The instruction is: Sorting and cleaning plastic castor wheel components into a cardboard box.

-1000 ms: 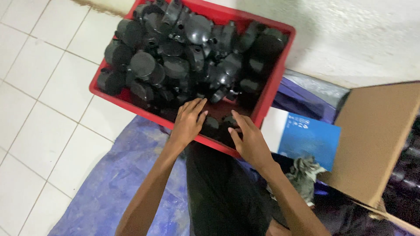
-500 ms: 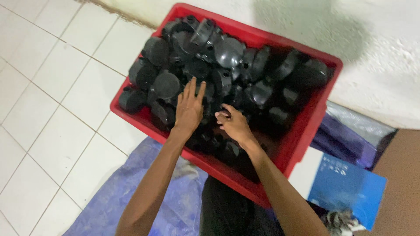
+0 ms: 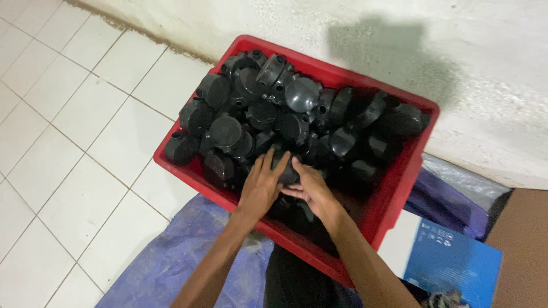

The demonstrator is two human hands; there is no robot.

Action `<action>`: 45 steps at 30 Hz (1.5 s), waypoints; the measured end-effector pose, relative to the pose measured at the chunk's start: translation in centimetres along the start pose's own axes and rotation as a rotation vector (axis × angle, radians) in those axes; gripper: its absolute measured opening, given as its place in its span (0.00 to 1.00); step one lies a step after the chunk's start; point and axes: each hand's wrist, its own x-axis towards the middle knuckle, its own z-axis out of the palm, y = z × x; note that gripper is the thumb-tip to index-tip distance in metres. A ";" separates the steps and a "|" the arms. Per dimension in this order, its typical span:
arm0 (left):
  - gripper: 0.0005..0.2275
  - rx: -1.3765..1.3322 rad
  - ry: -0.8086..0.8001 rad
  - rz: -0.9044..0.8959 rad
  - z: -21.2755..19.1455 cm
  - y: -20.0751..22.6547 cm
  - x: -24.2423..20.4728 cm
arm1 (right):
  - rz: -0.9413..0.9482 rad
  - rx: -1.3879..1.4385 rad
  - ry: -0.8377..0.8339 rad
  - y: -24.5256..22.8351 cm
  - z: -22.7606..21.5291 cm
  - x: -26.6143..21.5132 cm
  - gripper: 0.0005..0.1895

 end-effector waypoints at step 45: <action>0.25 -0.577 0.065 0.297 18.4 25.7 -10.3 | -0.628 -1.190 1.321 21.0 -21.2 -28.5 0.50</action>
